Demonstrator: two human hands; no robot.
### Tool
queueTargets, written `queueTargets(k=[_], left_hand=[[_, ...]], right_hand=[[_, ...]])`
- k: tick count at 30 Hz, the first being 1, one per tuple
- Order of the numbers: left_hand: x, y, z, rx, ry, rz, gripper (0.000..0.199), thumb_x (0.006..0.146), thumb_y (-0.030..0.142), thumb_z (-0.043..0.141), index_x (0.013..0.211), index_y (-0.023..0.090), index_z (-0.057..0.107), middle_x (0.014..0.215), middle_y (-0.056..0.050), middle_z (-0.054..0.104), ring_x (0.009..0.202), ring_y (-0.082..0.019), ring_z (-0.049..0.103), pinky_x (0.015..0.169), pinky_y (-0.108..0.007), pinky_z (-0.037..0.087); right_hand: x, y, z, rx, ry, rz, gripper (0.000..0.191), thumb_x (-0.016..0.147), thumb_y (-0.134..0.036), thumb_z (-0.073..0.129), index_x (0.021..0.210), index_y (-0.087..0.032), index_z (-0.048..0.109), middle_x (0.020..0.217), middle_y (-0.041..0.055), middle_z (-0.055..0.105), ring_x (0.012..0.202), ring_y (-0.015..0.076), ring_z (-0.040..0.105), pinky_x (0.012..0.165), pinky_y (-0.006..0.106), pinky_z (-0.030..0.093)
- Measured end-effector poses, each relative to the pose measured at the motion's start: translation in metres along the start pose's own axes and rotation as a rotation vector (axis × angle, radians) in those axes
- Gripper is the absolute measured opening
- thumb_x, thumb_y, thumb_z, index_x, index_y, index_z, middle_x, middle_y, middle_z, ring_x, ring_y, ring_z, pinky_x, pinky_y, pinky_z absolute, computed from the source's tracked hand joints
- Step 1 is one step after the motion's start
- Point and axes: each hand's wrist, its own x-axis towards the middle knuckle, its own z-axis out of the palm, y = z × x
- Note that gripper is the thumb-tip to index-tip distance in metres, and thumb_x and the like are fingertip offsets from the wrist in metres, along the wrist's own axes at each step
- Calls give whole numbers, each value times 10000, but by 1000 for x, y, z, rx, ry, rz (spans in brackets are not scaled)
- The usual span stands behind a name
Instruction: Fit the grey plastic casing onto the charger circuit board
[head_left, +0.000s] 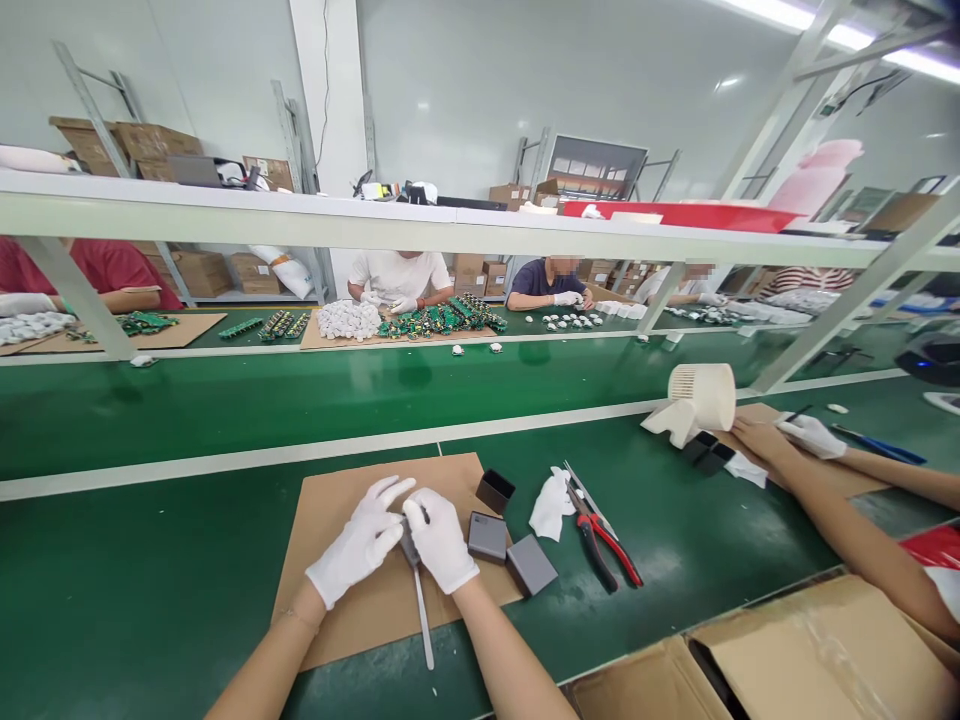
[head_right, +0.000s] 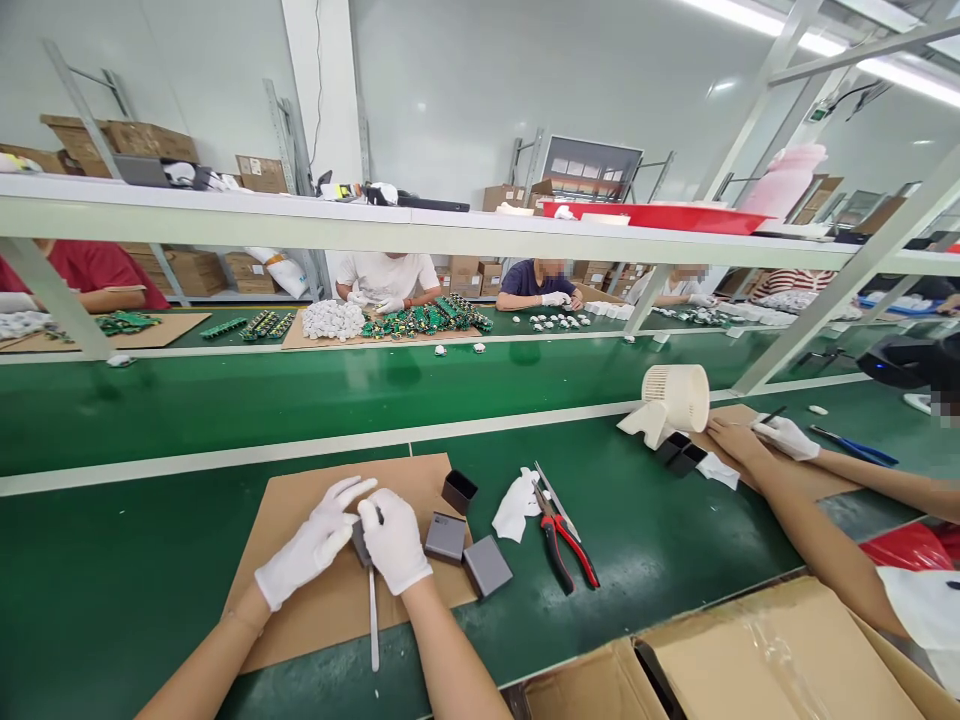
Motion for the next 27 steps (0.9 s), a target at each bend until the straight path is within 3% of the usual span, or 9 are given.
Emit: queueTargets(k=[3,7,11,16,21,24,27], left_hand=[[3,3,5,-46,-35,8,522,948,511,311,1368,240,463,1488,-68,388,1399,-256,251,1143,-485,299],[2,1,-9,8,-13,8,526,951,527,240,1104,276,677,1510,-10,353,1409,-289,202,1149,-533,252],[-1,-1,-17,27,16,-33,530,943,544,242,1158,295,659,1511,-18,349,1408,-309,194,1144,-559,233],[2,4,0,-28,-28,2,510,939,540,289,1187,254,631,1482,-53,398,1386,-275,255,1143,-504,278],[1,-2,-11,-16,-17,-6,531,942,544,255,1019,281,709,1489,-13,389,1398,-288,219,1148,-525,246],[-1,-6,-17,-14,2,-72,488,955,507,249,1135,325,665,1493,-2,379,1401,-282,222,1148,-545,227],[0,-4,-8,-20,-15,-62,457,952,495,298,1137,297,665,1479,-25,402,1392,-278,252,1148,-528,248]], right_hand=[[-3,-3,7,7,-43,-26,249,880,-293,459,662,-194,527,664,0,581,625,131,514,613,240,381],[2,-3,-1,-2,12,15,283,906,-283,413,669,-191,535,682,12,596,647,135,535,643,248,399],[6,0,-9,-26,47,45,285,918,-285,394,702,-191,555,721,24,615,676,143,551,665,257,409],[0,-4,0,-68,-10,-12,242,876,-276,463,662,-199,546,674,15,593,650,148,539,638,255,394],[3,-1,-2,-90,21,4,263,907,-262,408,698,-197,553,712,23,610,681,150,557,667,255,407],[5,3,-6,-111,43,26,266,923,-267,388,737,-192,565,747,38,627,714,159,573,689,262,412],[2,1,-2,-145,13,-7,239,899,-262,435,710,-199,565,723,36,624,700,165,571,674,264,401]])
